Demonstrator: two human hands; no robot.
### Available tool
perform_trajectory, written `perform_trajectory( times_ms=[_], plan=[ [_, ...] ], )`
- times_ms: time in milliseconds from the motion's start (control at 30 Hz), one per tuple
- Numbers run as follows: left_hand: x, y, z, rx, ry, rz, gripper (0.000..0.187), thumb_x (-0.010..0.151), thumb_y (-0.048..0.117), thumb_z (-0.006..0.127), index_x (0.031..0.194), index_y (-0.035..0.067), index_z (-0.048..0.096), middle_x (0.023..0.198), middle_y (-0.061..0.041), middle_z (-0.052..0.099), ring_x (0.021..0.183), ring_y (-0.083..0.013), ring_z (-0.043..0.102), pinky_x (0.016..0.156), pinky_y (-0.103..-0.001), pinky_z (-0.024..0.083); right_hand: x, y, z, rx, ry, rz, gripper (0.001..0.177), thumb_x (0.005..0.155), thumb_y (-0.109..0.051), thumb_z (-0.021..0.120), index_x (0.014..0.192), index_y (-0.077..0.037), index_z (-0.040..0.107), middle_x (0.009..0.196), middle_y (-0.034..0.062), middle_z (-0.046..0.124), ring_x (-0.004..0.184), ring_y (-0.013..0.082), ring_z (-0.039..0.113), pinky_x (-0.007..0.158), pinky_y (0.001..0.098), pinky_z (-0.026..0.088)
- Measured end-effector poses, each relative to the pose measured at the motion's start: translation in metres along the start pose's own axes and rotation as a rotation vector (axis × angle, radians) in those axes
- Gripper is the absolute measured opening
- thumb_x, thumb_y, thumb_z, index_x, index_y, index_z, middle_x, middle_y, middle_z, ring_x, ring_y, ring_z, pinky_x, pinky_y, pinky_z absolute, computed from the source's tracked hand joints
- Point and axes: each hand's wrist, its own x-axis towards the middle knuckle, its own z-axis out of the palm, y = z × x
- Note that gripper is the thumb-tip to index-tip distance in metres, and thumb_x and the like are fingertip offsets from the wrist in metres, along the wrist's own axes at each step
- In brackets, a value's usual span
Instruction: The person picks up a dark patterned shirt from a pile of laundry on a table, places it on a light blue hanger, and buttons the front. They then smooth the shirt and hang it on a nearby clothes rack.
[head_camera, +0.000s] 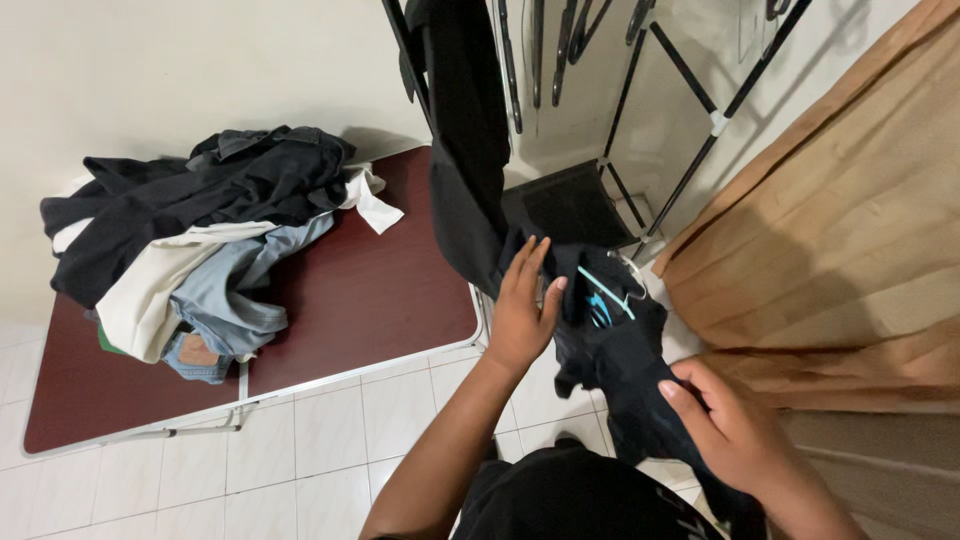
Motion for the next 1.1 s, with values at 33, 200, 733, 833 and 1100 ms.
perform_trajectory(
  times_ms=[33, 200, 733, 833, 1100],
  plan=[
    [0.000, 0.000, -0.001, -0.021, -0.031, -0.027, 0.053, 0.103, 0.021, 0.066, 0.150, 0.003, 0.048, 0.155, -0.025, 0.049, 0.142, -0.0426, 0.050, 0.116, -0.044, 0.042, 0.003, -0.004, 0.004, -0.001, 0.020, -0.011, 0.023, 0.096, -0.028, 0.059, 0.094, -0.006, 0.065, 0.061, 0.0043, 0.059, 0.053, 0.0137, 0.053, 0.053, 0.0308, 0.045],
    [-0.002, 0.006, -0.005, -0.081, -0.081, 0.021, 0.060, 0.103, 0.022, 0.063, 0.154, 0.001, 0.040, 0.155, -0.025, 0.050, 0.144, -0.0408, 0.050, 0.119, -0.042, 0.041, 0.019, -0.027, 0.019, -0.012, 0.154, -0.193, 0.024, 0.099, -0.026, 0.059, 0.094, -0.003, 0.062, 0.064, 0.0060, 0.057, 0.058, 0.0156, 0.054, 0.057, 0.0314, 0.044],
    [-0.021, 0.005, -0.027, -0.167, -0.138, -0.138, 0.066, 0.104, 0.023, 0.060, 0.160, 0.004, 0.033, 0.151, -0.026, 0.054, 0.140, -0.0406, 0.054, 0.114, -0.041, 0.044, 0.052, -0.060, 0.053, 0.060, 0.168, -0.265, 0.022, 0.101, -0.023, 0.057, 0.101, -0.001, 0.063, 0.072, 0.0084, 0.065, 0.061, 0.0166, 0.060, 0.058, 0.0317, 0.047],
    [-0.027, -0.002, -0.030, -0.168, -0.142, -0.202, 0.067, 0.102, 0.022, 0.060, 0.160, 0.003, 0.032, 0.152, -0.025, 0.053, 0.138, -0.0390, 0.054, 0.112, -0.041, 0.044, 0.055, -0.062, 0.064, 0.087, 0.146, -0.282, 0.022, 0.101, -0.023, 0.057, 0.101, -0.001, 0.062, 0.072, 0.0077, 0.064, 0.061, 0.0157, 0.059, 0.057, 0.0312, 0.047],
    [-0.035, -0.022, -0.035, -0.214, -0.086, -0.206, 0.063, 0.105, 0.021, 0.059, 0.160, 0.006, 0.033, 0.147, -0.025, 0.057, 0.131, -0.0341, 0.063, 0.107, -0.040, 0.051, 0.072, -0.072, 0.079, 0.118, 0.148, -0.231, 0.020, 0.103, -0.021, 0.058, 0.100, -0.001, 0.061, 0.063, 0.0065, 0.055, 0.054, 0.0127, 0.049, 0.052, 0.0303, 0.040]
  ],
)
